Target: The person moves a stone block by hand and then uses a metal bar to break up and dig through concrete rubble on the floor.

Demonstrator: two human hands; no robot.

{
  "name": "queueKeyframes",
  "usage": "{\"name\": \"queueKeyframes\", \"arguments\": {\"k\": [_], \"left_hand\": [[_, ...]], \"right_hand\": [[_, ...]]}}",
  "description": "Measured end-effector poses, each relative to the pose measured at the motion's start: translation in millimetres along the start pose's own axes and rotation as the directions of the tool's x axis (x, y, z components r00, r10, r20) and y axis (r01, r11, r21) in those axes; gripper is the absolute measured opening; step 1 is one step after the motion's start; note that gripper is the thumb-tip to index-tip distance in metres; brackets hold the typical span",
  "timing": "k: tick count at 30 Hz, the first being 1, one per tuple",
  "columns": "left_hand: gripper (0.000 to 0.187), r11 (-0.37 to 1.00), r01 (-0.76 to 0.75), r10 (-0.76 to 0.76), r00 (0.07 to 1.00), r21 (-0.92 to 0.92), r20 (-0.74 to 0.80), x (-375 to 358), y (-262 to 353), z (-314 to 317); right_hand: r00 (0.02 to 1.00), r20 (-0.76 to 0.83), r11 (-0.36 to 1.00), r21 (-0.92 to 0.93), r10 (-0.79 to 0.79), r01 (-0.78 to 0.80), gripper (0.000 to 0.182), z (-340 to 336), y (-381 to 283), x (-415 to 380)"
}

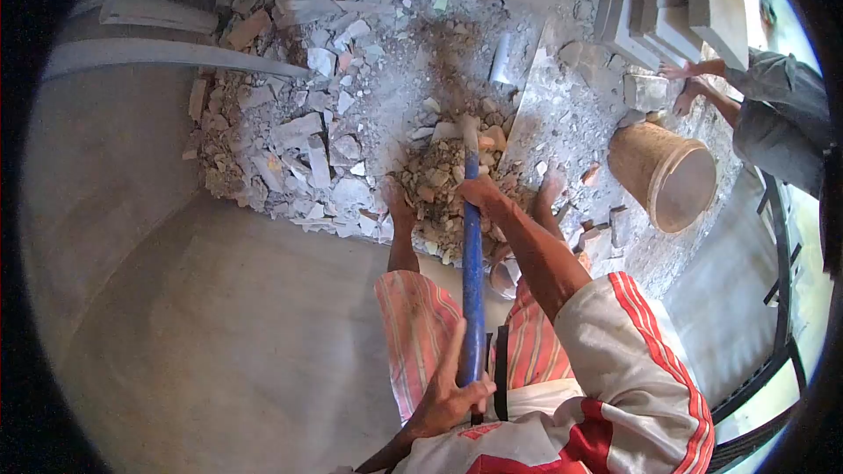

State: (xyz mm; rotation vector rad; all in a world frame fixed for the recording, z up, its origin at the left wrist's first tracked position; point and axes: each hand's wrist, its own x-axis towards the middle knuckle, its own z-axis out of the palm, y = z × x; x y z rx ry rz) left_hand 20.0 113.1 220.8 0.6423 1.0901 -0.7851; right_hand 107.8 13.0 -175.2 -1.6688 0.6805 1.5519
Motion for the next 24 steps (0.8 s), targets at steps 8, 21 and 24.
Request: {"name": "queueKeyframes", "arguments": {"k": [8,21,24], "left_hand": [[0.055,0.919,-0.138,-0.055,0.883,0.369,0.467,-28.6,10.0,44.5],[0.070,0.885,-0.218,-0.314,0.372,0.411,0.873,-82.8,23.4,228.7],[0.071,0.799,-0.438,-0.331,0.252,0.412,0.909,-105.7,28.1,283.1]], "right_hand": [[0.995,0.059,0.992,0.091,0.084,-0.089,0.015,-74.3,-39.5,-126.2],[0.996,0.043,0.779,0.627,-0.074,0.031,0.007,-257.7,-16.2,-319.0],[0.997,-0.014,0.711,0.700,-0.076,0.064,0.010,-315.5,5.0,-356.7]]}}
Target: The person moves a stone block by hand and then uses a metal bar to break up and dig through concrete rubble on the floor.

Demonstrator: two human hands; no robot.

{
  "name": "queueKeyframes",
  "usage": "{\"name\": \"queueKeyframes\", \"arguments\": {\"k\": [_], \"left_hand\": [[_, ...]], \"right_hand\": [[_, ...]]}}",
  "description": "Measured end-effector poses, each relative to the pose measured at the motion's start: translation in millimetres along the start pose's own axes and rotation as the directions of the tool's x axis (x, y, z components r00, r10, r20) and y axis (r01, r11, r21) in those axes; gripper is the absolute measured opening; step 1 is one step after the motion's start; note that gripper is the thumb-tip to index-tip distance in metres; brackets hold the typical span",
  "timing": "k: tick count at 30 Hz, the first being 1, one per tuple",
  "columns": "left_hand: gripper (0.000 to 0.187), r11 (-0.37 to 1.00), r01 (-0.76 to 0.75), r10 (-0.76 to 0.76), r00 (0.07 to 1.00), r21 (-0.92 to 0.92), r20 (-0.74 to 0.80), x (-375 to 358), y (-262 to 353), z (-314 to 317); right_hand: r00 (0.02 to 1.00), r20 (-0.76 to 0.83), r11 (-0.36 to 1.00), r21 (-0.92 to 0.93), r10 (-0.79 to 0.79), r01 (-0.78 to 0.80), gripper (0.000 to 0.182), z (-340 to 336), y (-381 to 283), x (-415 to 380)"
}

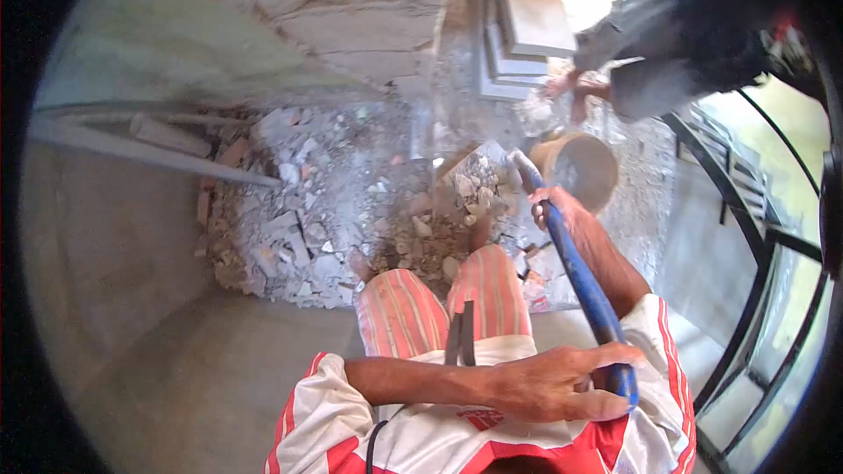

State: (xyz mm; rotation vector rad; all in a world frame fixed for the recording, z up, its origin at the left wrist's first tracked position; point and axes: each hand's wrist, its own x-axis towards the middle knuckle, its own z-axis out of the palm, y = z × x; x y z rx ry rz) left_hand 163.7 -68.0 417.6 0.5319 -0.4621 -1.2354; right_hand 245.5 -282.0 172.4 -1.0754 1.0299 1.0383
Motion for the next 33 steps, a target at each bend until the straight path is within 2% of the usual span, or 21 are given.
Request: {"name": "queueKeyframes", "arguments": {"k": [2,5,6,8,10,11,12,13,14,15,16,18,19,20,22,23,25,29,31,32,33], "left_hand": [[0.071,0.999,-0.032,0.032,0.996,-0.010,0.082,26.4,10.2,15.7],[0.070,0.997,-0.078,0.078,0.981,-0.008,0.178,51.4,18.8,33.6],[0.070,0.999,-0.041,0.039,0.972,0.005,0.233,57.9,26.6,34.1],[0.070,1.000,0.007,-0.011,0.956,0.014,0.292,59.9,28.8,35.5],[0.077,0.986,0.141,-0.113,0.956,-0.087,0.270,51.6,20.0,31.9],[0.079,0.980,0.166,-0.145,0.973,-0.109,0.179,41.2,16.9,25.9],[0.081,0.973,0.186,-0.175,0.981,-0.135,0.087,25.6,11.5,17.5],[0.083,0.986,0.145,-0.139,0.988,0.078,-0.073,6.4,-7.1,4.6],[0.084,0.958,0.194,-0.149,0.966,0.212,-0.212,-14.2,-26.6,-11.4],[0.085,0.906,0.274,-0.156,0.925,0.322,-0.347,-35.0,-46.2,-27.2],[0.086,0.846,0.416,-0.231,0.849,0.333,-0.475,-51.4,-61.6,-42.7],[0.080,0.390,0.807,-0.402,0.583,0.444,-0.706,-66.2,-98.3,-70.1],[0.073,0.366,0.803,-0.279,0.578,0.471,-0.767,-81.2,-138.5,-87.0],[0.066,0.335,0.800,-0.145,0.566,0.498,-0.812,-96.1,-181.3,-108.2],[0.038,0.329,0.833,-0.023,0.479,0.446,-0.878,-120.9,-237.1,-144.2],[0.038,0.337,0.833,-0.035,0.477,0.439,-0.878,-131.6,-256.6,-162.1],[0.029,0.349,0.836,0.058,0.432,0.424,-0.900,-145.8,-279.8,-180.4],[0.024,0.445,0.804,0.005,0.437,0.393,-0.899,-166.5,-279.7,-179.5],[0.026,0.434,0.824,-0.132,0.457,0.363,-0.880,-187.0,-277.0,-168.8],[0.026,0.442,0.820,-0.126,0.457,0.363,-0.880,-200.0,-272.5,-163.9],[0.029,0.502,0.798,-0.237,0.498,0.333,-0.834,-215.2,-266.4,-156.3]], "right_hand": [[0.996,-0.063,0.993,0.101,-0.056,0.062,0.011,-31.2,-14.8,-38.3],[0.979,-0.172,0.982,0.132,-0.112,0.135,0.013,-82.5,-23.9,-80.2],[0.954,-0.224,0.968,0.105,-0.202,0.230,0.014,-79.3,-29.5,-109.9],[0.927,-0.301,0.951,0.139,-0.225,0.276,0.012,-95.9,-30.2,-129.0],[0.902,-0.366,0.931,0.192,-0.227,0.312,0.010,-120.9,-30.4,-129.9],[0.903,-0.369,0.929,0.203,-0.220,0.309,0.010,-129.3,-21.7,-119.3],[0.853,-0.441,0.907,0.168,-0.280,0.385,0.010,-126.1,-13.6,-112.7],[0.791,-0.507,0.881,0.121,-0.342,0.458,0.010,-121.1,-9.3,-103.4],[0.746,-0.567,0.860,0.124,-0.348,0.496,0.010,-112.5,-1.4,-87.0],[0.697,-0.627,0.843,0.115,-0.349,0.525,0.009,-104.0,8.7,-65.6],[0.644,-0.681,0.826,0.100,-0.350,0.555,0.008,-95.2,19.4,-41.3],[0.582,-0.722,0.792,0.077,-0.375,0.606,0.009,-82.4,47.5,6.6],[0.581,-0.723,0.799,0.067,-0.374,0.598,0.009,-80.8,66.4,30.5],[0.558,-0.743,0.803,0.048,-0.369,0.594,0.010,-80.0,82.0,54.6],[0.539,-0.764,0.815,0.029,-0.355,0.578,0.011,-68.7,94.2,74.4],[0.519,-0.765,0.805,0.000,-0.383,0.594,0.013,-61.5,98.1,76.0],[0.492,-0.774,0.806,-0.040,-0.399,0.591,0.014,-46.5,107.0,61.6],[0.477,-0.748,0.749,-0.039,-0.461,0.662,0.020,-7.4,97.6,17.7],[0.532,-0.708,0.767,-0.021,-0.464,0.642,0.021,20.4,98.0,1.6],[0.506,-0.706,0.761,-0.073,-0.496,0.644,0.021,30.9,103.1,2.9],[0.507,-0.702,0.762,-0.080,-0.501,0.643,0.021,43.1,108.2,5.5]]}}
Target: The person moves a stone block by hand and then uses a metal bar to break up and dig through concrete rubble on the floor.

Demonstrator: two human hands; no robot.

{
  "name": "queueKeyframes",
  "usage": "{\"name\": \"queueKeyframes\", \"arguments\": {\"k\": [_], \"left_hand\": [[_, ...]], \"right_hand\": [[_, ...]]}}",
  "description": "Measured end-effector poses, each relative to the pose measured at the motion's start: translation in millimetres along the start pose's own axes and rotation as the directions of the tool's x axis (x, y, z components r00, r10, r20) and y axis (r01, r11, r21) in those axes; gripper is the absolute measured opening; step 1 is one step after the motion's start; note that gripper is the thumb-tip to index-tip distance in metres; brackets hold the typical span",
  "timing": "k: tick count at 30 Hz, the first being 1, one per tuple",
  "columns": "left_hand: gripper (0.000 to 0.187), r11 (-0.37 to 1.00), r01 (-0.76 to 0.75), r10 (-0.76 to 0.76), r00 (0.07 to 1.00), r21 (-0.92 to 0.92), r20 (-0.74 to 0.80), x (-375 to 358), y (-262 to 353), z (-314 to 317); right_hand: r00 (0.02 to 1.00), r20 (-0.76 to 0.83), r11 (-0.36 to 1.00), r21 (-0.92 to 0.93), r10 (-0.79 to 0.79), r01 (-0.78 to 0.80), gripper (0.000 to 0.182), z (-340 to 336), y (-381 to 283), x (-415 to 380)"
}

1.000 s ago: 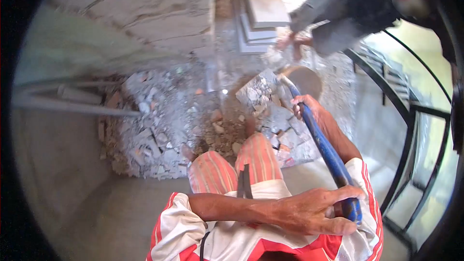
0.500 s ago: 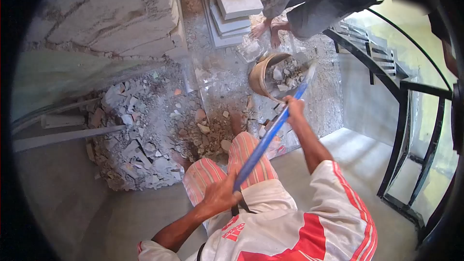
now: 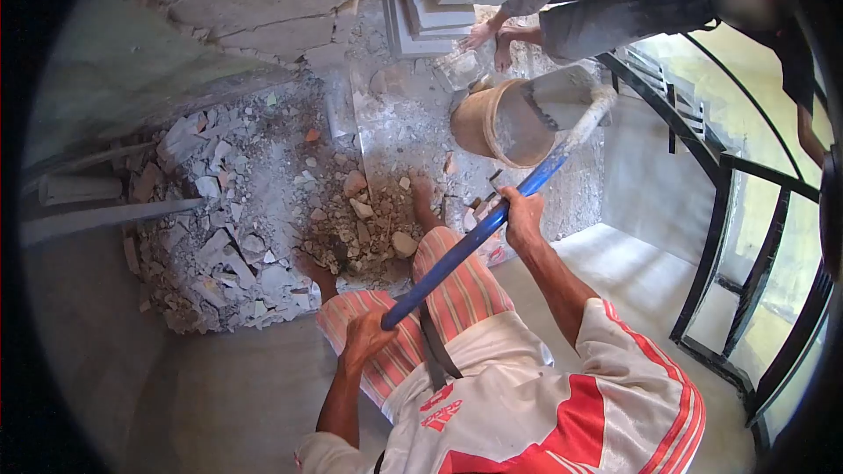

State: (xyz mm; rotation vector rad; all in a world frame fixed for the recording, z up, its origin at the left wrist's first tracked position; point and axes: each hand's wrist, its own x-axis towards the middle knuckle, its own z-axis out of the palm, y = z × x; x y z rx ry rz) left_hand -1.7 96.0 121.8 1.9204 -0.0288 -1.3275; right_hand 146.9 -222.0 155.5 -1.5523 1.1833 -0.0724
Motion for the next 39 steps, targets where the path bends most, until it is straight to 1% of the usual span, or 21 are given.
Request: {"name": "queueKeyframes", "arguments": {"k": [1,2,4,5,7,8,11,13,14,16,20,22,25,27,31,33,34,35,36,38,39], "left_hand": [[0.032,0.997,0.011,-0.002,0.992,-0.073,0.126,-15.6,-6.4,-4.3],[0.032,0.996,0.022,-0.012,0.993,-0.084,0.120,-32.1,-12.4,-5.6],[0.041,0.927,0.049,0.013,0.987,-0.371,0.163,-64.7,-26.9,-0.9],[0.041,0.914,0.090,-0.041,0.991,-0.395,0.130,-75.5,-38.5,9.5],[0.044,0.865,-0.001,0.030,0.998,-0.502,0.049,-91.9,-57.4,33.3],[0.044,0.853,0.035,-0.033,0.999,-0.520,0.013,-97.8,-56.2,35.7],[0.045,0.774,0.125,-0.128,0.991,-0.621,0.040,-84.5,-51.7,39.2],[0.038,0.687,0.178,-0.213,0.976,-0.705,0.039,-63.3,-62.8,49.3],[0.038,0.682,0.169,-0.210,0.977,-0.711,0.030,-54.2,-76.9,56.6],[0.035,0.620,0.064,-0.256,0.958,-0.782,-0.125,-20.1,-104.8,70.5],[0.033,0.679,0.018,-0.306,0.916,-0.734,-0.261,49.9,-156.9,63.0],[0.026,0.412,-0.035,-0.390,0.897,-0.911,-0.210,76.7,-181.6,57.3],[0.022,0.270,0.015,-0.419,0.902,-0.963,-0.103,100.4,-214.0,39.4],[0.022,0.244,-0.004,-0.426,0.898,-0.970,-0.111,110.9,-236.4,32.9],[0.022,0.222,-0.045,-0.497,0.854,-0.974,-0.153,104.5,-258.0,34.4],[0.022,0.195,-0.012,-0.511,0.852,-0.981,-0.112,103.4,-245.0,48.2],[0.023,0.185,0.007,-0.536,0.839,-0.983,-0.095,100.0,-234.5,53.4],[0.024,0.094,-0.026,-0.544,0.836,-0.995,-0.073,85.1,-212.2,38.1],[0.024,0.107,-0.039,-0.543,0.835,-0.993,-0.091,74.0,-208.3,32.3],[0.026,0.043,-0.006,-0.555,0.831,-0.999,-0.029,54.2,-201.6,33.5],[0.026,0.041,-0.002,-0.554,0.832,-0.999,-0.024,44.0,-198.0,45.9]], "right_hand": [[0.998,0.052,0.999,0.014,0.036,-0.037,0.021,9.6,5.3,-9.8],[0.991,0.110,0.997,0.023,0.075,-0.078,0.021,19.2,12.4,-17.5],[0.975,0.184,0.992,-0.021,0.126,-0.124,0.017,44.0,31.5,-27.8],[0.966,0.193,0.985,-0.063,0.172,-0.163,0.017,62.5,35.3,-38.1],[0.946,0.230,0.972,-0.116,0.227,-0.205,0.018,103.9,52.0,-60.0],[0.898,0.316,0.950,-0.158,0.307,-0.269,0.017,118.9,72.5,-54.2],[0.912,0.315,0.939,-0.303,0.262,-0.164,0.012,173.4,153.0,-25.5],[0.872,0.447,0.893,-0.448,0.199,0.026,0.008,219.1,179.5,-17.2],[0.871,0.453,0.892,-0.451,0.192,0.038,0.008,238.6,185.7,-22.0],[0.750,0.591,0.927,-0.366,0.298,-0.081,0.007,289.5,188.2,-34.1],[0.772,0.591,0.870,-0.481,0.234,0.105,0.010,388.9,274.6,5.0],[0.750,0.659,0.779,-0.501,0.061,0.377,0.013,432.7,299.5,9.9],[0.763,0.643,0.761,-0.525,0.062,0.381,0.011,487.6,322.7,-5.1],[0.741,0.668,0.687,-0.504,-0.074,0.523,0.014,521.0,375.0,8.6],[0.785,0.620,0.535,-0.665,0.007,0.520,0.020,537.3,361.8,-54.6],[0.775,0.615,0.465,-0.734,0.146,0.495,0.012,540.4,348.6,-56.8],[0.779,0.610,0.461,-0.737,0.141,0.494,0.012,534.2,369.7,-39.1],[0.555,0.825,0.213,-0.565,0.110,0.797,0.007,526.6,408.3,-7.9],[0.505,0.856,0.176,-0.518,0.115,0.837,0.003,520.2,402.8,-16.6],[0.400,0.909,0.104,-0.412,0.122,0.905,0.010,506.8,389.4,-36.2],[0.393,0.909,0.384,-0.415,0.137,0.825,0.009,489.1,400.3,-31.3]]}}
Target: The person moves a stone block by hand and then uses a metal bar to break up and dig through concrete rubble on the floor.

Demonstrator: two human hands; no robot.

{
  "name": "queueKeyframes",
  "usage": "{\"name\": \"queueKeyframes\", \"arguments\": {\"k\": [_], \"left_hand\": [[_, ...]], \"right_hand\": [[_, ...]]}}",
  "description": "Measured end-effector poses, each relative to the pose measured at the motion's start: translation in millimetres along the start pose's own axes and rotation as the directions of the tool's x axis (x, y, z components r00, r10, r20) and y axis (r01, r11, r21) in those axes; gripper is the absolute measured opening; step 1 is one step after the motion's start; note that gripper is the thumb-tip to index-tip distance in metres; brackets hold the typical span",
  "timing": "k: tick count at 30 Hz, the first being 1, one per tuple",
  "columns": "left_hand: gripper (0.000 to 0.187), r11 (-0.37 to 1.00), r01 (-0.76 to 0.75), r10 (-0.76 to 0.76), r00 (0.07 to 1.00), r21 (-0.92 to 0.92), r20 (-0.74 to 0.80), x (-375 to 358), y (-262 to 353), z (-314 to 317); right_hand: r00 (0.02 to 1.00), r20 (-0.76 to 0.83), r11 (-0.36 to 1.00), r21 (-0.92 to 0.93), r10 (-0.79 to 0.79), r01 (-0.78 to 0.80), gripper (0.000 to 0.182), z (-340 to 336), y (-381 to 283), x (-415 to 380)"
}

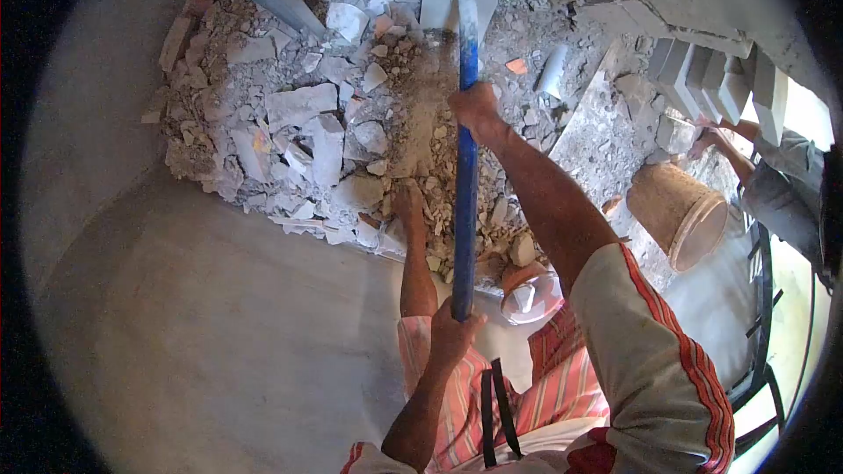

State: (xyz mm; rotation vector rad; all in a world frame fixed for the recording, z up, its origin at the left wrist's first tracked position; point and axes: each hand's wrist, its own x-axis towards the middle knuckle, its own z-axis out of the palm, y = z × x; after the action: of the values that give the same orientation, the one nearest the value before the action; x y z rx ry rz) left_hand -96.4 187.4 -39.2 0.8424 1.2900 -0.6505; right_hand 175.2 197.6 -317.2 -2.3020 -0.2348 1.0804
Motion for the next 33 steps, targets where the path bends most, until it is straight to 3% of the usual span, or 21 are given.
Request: {"name": "queueKeyframes", "arguments": {"k": [1,3,5,6,9,11,13,15,16,17,18,19,21,23,24,25,26,27,28,30,33], "left_hand": [[0.026,0.998,-0.024,0.025,0.999,0.051,-0.034,-4.5,-15.0,-2.9],[0.028,0.994,-0.056,0.064,0.995,0.094,-0.077,-19.2,-22.6,-1.6],[0.031,0.925,-0.018,0.054,0.995,0.378,-0.085,-31.3,-11.3,8.0],[0.032,0.924,-0.008,0.047,0.995,0.383,-0.092,-42.3,-17.0,21.4],[0.035,0.928,0.024,0.022,0.993,0.371,-0.119,-60.3,-54.6,34.7],[0.033,0.933,0.175,-0.165,0.985,0.313,-0.057,-76.1,-82.1,28.9],[0.031,0.915,0.148,-0.143,0.989,0.375,-0.042,-93.3,-66.2,31.5],[0.029,0.904,0.106,-0.114,0.994,0.414,-0.007,-98.9,-70.3,44.1],[0.028,0.931,0.197,-0.222,0.974,0.307,0.049,-99.8,-90.9,48.8],[0.027,0.936,0.289,-0.316,0.941,0.201,0.120,-98.7,-112.6,52.8],[0.019,0.952,0.211,-0.237,0.967,0.220,0.097,-98.5,-133.3,57.9],[0.019,0.955,0.207,-0.233,0.967,0.210,0.105,-93.5,-109.9,59.2],[0.030,0.919,0.080,-0.121,0.989,0.385,0.083,-77.4,-65.8,50.4],[0.033,0.946,-0.110,0.084,0.992,0.304,0.098,-19.4,-106.3,42.4],[0.033,0.929,-0.231,0.220,0.973,0.290,0.069,6.5,-121.7,40.1],[0.031,0.875,-0.282,0.279,0.958,0.393,0.066,17.8,-58.7,38.5],[0.029,0.897,-0.310,0.326,0.945,0.315,0.001,40.1,-38.7,41.5],[0.026,0.917,-0.260,0.260,0.965,0.302,0.040,70.7,-31.2,34.9],[0.021,0.983,-0.106,0.097,0.993,0.149,0.064,96.1,-26.6,30.6],[0.021,0.978,-0.125,0.122,0.992,0.166,0.030,129.0,-22.7,20.4],[0.020,0.981,-0.147,0.154,0.987,0.128,-0.045,109.9,-35.9,12.1]], "right_hand": [[1.000,0.007,0.958,0.288,-0.009,0.007,0.009,7.4,19.6,-5.9],[0.998,0.021,0.638,0.770,-0.053,0.018,0.008,22.9,49.0,-12.2],[0.973,0.077,0.668,0.715,0.218,-0.206,0.007,-14.0,23.9,-30.9],[0.856,0.040,0.771,0.416,0.515,-0.483,0.012,-40.7,-1.0,-54.1],[0.891,0.066,0.795,0.426,0.449,-0.432,0.012,-34.3,23.9,-97.9],[0.917,0.110,0.805,0.447,0.383,-0.390,0.013,-17.3,39.4,-131.6],[0.933,0.127,0.810,0.466,0.338,-0.357,0.014,-9.4,39.2,-147.4],[0.869,0.127,0.834,0.245,0.478,-0.495,0.017,-17.7,36.6,-156.6],[0.871,0.125,0.837,0.241,0.476,-0.491,0.017,-23.8,31.6,-160.5],[0.883,0.134,0.785,0.412,0.449,-0.462,0.016,-32.5,22.9,-163.1],[0.895,0.140,0.707,0.566,0.423,-0.423,0.015,-42.9,15.1,-166.1],[0.918,0.075,0.716,0.603,0.388,-0.352,0.014,-51.4,8.1,-164.0],[0.939,0.004,0.730,0.627,0.345,-0.271,0.013,-65.5,-2.9,-150.2],[0.943,-0.221,0.916,0.369,0.248,-0.154,0.012,-75.5,-9.0,-111.1],[0.948,-0.223,0.930,0.338,0.226,-0.142,0.012,-79.1,-9.2,-87.4],[0.953,-0.224,0.943,0.307,0.206,-0.131,0.013,-80.4,-7.1,-60.9],[0.933,-0.301,0.967,0.217,0.197,-0.134,0.012,-75.0,-9.2,-33.7],[0.908,-0.378,0.982,0.125,0.178,-0.141,0.012,-67.2,-11.3,-7.4],[0.894,-0.415,0.985,0.067,0.170,-0.157,0.012,-61.8,-19.2,11.1],[0.882,-0.446,0.986,0.012,0.154,-0.166,0.012,-45.9,-29.4,48.6],[0.885,-0.284,0.927,0.048,0.370,-0.372,0.012,-10.3,-18.0,53.9]]}}
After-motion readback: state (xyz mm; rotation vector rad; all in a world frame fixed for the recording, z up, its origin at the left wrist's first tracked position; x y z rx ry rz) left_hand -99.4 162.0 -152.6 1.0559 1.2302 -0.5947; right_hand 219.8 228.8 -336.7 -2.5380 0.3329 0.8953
